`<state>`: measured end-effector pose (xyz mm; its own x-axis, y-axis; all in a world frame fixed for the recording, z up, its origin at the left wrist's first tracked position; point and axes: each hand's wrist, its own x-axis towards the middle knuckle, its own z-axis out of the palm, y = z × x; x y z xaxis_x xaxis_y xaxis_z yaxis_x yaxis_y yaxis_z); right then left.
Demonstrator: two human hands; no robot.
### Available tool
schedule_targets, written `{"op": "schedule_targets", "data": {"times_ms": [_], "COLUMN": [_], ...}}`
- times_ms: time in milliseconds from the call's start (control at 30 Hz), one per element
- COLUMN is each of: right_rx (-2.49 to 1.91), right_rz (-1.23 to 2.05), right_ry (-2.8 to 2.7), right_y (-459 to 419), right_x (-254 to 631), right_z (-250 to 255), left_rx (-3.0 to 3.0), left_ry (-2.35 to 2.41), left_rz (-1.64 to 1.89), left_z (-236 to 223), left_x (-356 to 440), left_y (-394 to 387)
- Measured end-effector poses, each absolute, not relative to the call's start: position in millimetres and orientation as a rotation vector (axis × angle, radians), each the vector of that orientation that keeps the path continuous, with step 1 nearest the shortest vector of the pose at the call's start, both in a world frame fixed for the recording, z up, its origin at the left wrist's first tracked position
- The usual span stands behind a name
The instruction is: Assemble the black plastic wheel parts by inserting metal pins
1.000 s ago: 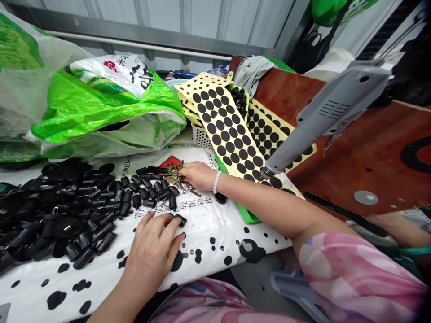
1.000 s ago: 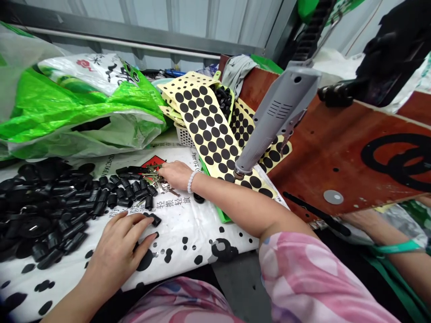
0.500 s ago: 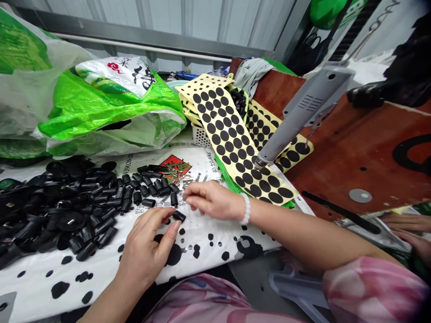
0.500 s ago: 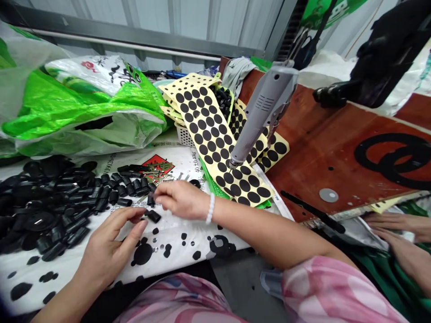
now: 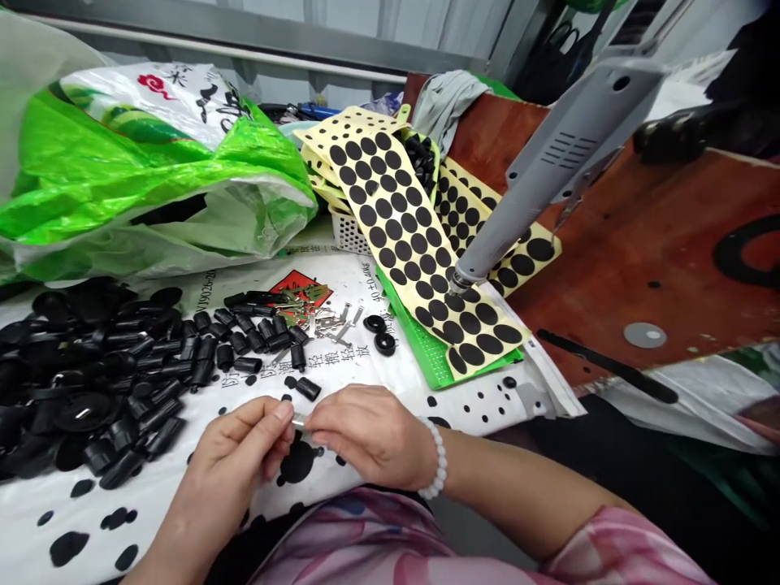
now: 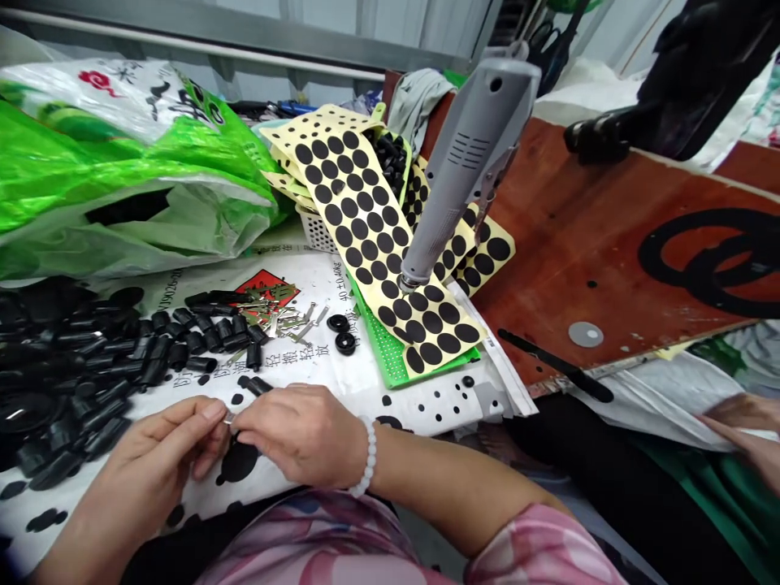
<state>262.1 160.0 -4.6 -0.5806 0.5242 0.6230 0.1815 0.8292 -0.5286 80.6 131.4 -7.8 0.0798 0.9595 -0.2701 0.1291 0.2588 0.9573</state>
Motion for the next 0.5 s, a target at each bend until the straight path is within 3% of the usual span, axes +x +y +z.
{"op": "schedule_targets", "data": {"times_ms": [133, 300, 500], "right_rx": [-0.572, -0.755, -0.96], "right_rz": [0.445, 0.529, 0.473], "right_ry": [-2.05, -1.811, -1.676], "right_y": [162.6, 150.9, 131.2], "right_x": [274.5, 310.6, 346.2], "right_z": [-1.3, 5.7, 2.3], "left_rx": [1.283, 1.982, 2.47], "left_ry": [1.391, 1.437, 1.501], "left_rz": [0.739, 0.717, 0.21], "left_z": [0.8, 15.4, 10.8], "left_x": [87.6, 120.9, 189.1], "left_y": [145.2, 182.2, 221.0]}}
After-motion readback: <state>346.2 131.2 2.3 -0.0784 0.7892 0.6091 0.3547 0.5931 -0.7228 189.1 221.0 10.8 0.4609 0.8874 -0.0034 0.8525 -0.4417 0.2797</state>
